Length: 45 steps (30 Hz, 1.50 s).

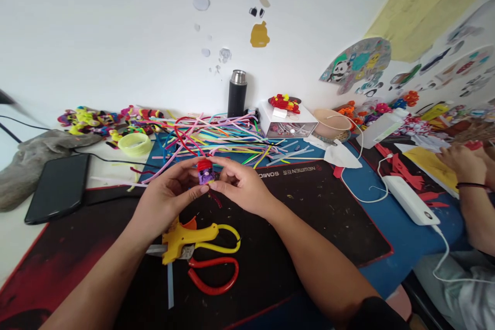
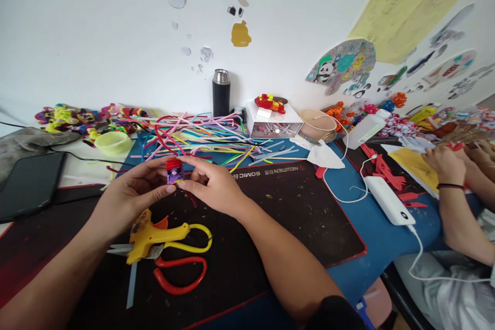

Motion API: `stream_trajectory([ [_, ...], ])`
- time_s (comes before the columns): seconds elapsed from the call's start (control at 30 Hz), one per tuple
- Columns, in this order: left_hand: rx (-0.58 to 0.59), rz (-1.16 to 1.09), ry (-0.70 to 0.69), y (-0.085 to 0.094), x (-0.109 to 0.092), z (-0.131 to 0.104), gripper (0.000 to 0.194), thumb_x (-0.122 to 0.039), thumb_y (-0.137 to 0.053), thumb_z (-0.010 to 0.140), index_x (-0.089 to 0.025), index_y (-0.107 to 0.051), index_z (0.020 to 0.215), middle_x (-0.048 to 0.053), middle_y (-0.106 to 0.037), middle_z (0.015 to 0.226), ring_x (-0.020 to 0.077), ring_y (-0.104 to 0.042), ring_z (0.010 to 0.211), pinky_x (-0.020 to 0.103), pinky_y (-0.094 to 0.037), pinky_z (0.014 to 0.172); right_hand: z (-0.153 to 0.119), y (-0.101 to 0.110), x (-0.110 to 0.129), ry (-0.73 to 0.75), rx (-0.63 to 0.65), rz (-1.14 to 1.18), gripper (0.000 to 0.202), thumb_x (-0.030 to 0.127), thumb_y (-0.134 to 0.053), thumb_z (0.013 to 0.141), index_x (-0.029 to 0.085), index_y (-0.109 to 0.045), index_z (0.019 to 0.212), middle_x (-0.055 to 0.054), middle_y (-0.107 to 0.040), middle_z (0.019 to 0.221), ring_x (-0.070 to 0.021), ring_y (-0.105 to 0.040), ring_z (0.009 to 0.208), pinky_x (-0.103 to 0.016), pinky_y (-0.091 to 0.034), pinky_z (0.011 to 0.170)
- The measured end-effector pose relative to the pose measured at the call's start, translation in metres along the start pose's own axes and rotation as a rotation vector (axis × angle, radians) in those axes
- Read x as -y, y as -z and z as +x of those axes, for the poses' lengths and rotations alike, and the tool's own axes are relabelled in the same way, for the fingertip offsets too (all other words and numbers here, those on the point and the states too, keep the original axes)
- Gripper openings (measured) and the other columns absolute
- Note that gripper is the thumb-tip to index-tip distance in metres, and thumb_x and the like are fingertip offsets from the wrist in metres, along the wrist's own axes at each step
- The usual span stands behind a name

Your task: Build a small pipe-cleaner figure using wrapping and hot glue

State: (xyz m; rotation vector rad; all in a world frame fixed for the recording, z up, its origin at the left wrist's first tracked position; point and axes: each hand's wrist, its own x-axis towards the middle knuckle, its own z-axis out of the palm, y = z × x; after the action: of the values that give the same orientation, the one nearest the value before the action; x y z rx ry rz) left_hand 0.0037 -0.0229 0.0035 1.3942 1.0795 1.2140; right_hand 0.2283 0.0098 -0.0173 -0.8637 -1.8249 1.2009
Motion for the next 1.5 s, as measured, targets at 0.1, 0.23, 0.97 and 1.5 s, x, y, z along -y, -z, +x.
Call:
stream_trajectory([
  [0.1, -0.037, -0.028, 0.007, -0.001, 0.004, 0.001, 0.066, -0.053, -0.105, 0.078, -0.023, -0.081, 0.132, 0.007, -0.085, 0.101, 0.0262, -0.08, 0.096, 0.036, -0.068, 0.089, 0.0, -0.002, -0.001, 0.022, -0.02, -0.038, 0.057, 0.04, -0.079, 0.107, 0.026, -0.068, 0.161, 0.005, -0.065, 0.081, -0.016, -0.057, 0.071, -0.032, -0.048, 0.071],
  [0.23, -0.14, -0.042, 0.015, -0.002, 0.008, 0.002, 0.071, -0.052, -0.106, 0.074, -0.023, -0.08, 0.134, 0.004, -0.081, 0.097, 0.0251, -0.077, 0.095, 0.036, -0.067, 0.089, 0.002, -0.004, 0.003, 0.028, -0.102, -0.028, 0.045, 0.04, -0.082, 0.104, 0.024, -0.075, 0.146, 0.005, -0.065, 0.08, -0.0153, -0.056, 0.067, -0.031, -0.048, 0.069],
  [0.97, -0.138, -0.073, 0.074, -0.004, 0.005, 0.001, 0.074, -0.052, -0.108, 0.071, -0.023, -0.077, 0.131, 0.001, -0.077, 0.091, 0.0225, -0.073, 0.091, 0.032, -0.063, 0.084, -0.002, -0.011, 0.014, 0.007, -0.177, -0.061, 0.016, 0.04, -0.077, 0.101, 0.025, -0.072, 0.107, 0.006, -0.059, 0.071, -0.0155, -0.054, 0.063, -0.03, -0.045, 0.065],
  [1.5, -0.116, -0.04, 0.114, -0.004, 0.004, 0.001, 0.077, -0.055, -0.106, 0.072, -0.021, -0.075, 0.134, 0.003, -0.078, 0.095, 0.0258, -0.076, 0.096, 0.038, -0.065, 0.091, -0.002, -0.012, 0.01, 0.02, -0.201, -0.075, 0.018, 0.041, -0.077, 0.102, 0.025, -0.073, 0.108, 0.008, -0.054, 0.066, -0.0156, -0.054, 0.062, -0.031, -0.043, 0.065],
])
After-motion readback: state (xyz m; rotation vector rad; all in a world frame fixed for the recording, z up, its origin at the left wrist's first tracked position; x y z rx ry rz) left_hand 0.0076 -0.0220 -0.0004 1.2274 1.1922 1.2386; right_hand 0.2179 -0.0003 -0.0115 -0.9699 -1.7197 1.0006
